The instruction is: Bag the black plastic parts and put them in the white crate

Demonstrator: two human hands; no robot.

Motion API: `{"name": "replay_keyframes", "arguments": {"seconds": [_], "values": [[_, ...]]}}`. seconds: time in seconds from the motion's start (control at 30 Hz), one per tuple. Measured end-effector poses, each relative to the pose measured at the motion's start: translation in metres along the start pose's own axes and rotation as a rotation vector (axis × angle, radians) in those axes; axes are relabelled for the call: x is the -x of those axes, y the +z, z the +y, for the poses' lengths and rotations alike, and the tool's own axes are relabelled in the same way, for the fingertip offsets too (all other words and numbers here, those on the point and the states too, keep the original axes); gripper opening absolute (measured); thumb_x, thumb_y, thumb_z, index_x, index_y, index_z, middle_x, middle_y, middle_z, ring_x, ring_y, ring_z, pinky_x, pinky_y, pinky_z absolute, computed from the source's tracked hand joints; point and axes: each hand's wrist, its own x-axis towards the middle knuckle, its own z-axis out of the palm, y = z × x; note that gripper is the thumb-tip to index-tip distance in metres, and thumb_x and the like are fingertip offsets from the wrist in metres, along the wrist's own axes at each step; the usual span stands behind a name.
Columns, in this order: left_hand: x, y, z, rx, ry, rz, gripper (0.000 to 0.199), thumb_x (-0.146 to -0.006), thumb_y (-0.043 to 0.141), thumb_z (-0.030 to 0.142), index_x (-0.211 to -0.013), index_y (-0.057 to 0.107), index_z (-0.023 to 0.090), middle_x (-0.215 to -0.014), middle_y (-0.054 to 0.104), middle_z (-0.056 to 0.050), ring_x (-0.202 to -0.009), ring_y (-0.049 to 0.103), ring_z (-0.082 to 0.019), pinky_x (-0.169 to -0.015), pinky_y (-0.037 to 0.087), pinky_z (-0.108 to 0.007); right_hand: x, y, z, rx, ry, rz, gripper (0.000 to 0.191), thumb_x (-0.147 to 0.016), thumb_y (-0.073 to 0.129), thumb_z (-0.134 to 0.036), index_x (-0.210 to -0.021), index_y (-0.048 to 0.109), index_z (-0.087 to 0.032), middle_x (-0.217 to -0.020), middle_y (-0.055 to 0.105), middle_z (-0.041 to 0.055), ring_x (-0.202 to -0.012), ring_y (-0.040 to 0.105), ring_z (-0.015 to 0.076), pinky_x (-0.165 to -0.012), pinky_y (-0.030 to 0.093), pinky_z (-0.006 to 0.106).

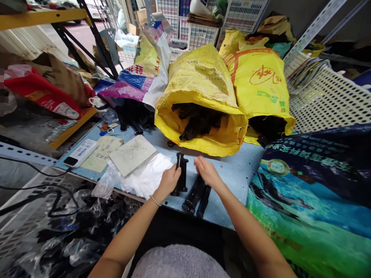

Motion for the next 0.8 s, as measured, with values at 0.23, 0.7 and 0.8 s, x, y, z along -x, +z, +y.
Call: {"name": "replay_keyframes", "arguments": {"seconds": [0.23, 0.7, 0.8], "values": [[0.021, 0.029, -0.014, -0.277, -0.014, -0.011, 0.04, -0.095, 0.043, 0.048, -0.107, 0.066, 0.019, -0.092, 0.07, -0.012, -0.091, 0.065, -0.026, -0.081, 0.046, -0.036, -0.132, -0.03, -0.039, -0.184, 0.282, 0.116, 0.048, -0.082, 0.057, -0.058, -0.092, 0.058, -0.011, -0.09, 0.069, 0.024, -0.092, 0.065, 0.0332, -0.077, 0.047, 0.038], [-0.006, -0.02, 0.057, 0.858, 0.001, -0.116, 0.051, -0.087, 0.059, 0.053, -0.127, 0.052, 0.022, -0.111, 0.064, -0.007, -0.09, 0.063, -0.017, -0.077, 0.051, -0.028, 0.038, -0.02, -0.011, -0.31, -0.06, -0.155, 0.036, -0.097, 0.035, -0.05, -0.093, 0.056, -0.021, -0.075, 0.064, 0.0033, -0.065, 0.061, 0.0176, -0.062, 0.049, 0.031], [0.01, -0.018, 0.06, 0.755, 0.099, -0.091, 0.053, -0.09, 0.057, 0.048, -0.136, 0.048, 0.023, -0.127, 0.059, -0.009, -0.11, 0.059, -0.022, -0.092, 0.048, -0.033, 0.028, -0.028, -0.013, -0.006, -0.269, 0.235, 0.036, -0.097, 0.037, -0.052, -0.098, 0.056, -0.021, -0.093, 0.063, 0.0087, -0.09, 0.059, 0.0232, -0.081, 0.046, 0.036]]}}
